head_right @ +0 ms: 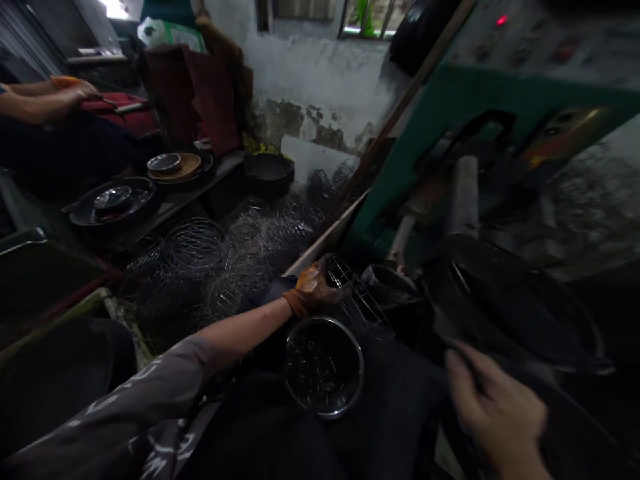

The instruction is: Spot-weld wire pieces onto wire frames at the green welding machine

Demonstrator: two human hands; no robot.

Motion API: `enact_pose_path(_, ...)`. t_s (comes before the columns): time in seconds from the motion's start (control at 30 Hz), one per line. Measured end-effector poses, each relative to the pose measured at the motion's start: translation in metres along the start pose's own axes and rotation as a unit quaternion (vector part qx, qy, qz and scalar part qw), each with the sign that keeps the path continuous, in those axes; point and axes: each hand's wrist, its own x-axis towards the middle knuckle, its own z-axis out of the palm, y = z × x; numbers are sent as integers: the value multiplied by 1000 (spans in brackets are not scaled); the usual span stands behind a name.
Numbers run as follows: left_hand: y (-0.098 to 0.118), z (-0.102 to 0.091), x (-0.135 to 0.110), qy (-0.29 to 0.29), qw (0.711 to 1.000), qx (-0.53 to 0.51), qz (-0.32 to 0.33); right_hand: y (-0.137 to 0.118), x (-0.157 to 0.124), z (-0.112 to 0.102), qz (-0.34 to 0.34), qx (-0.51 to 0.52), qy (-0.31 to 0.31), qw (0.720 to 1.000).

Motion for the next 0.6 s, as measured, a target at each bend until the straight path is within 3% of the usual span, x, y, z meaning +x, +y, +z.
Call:
enact_pose_path(0.13,2,8,4,34,999,16,-10,-44,-21,25,-95,156,-26,983)
enact_pose_path(0.27,1,13,8,12,998,46,41,-57,-31,42,-76,244,-87,963)
enact_pose_path(0.5,5,18,11,-8,997,32,73,-56,-30,23,-44,312,-257,913)
enact_pose_path(0.6,9,19,11,-15,996,39,85,-50,-40,15,-19,328,-293,898)
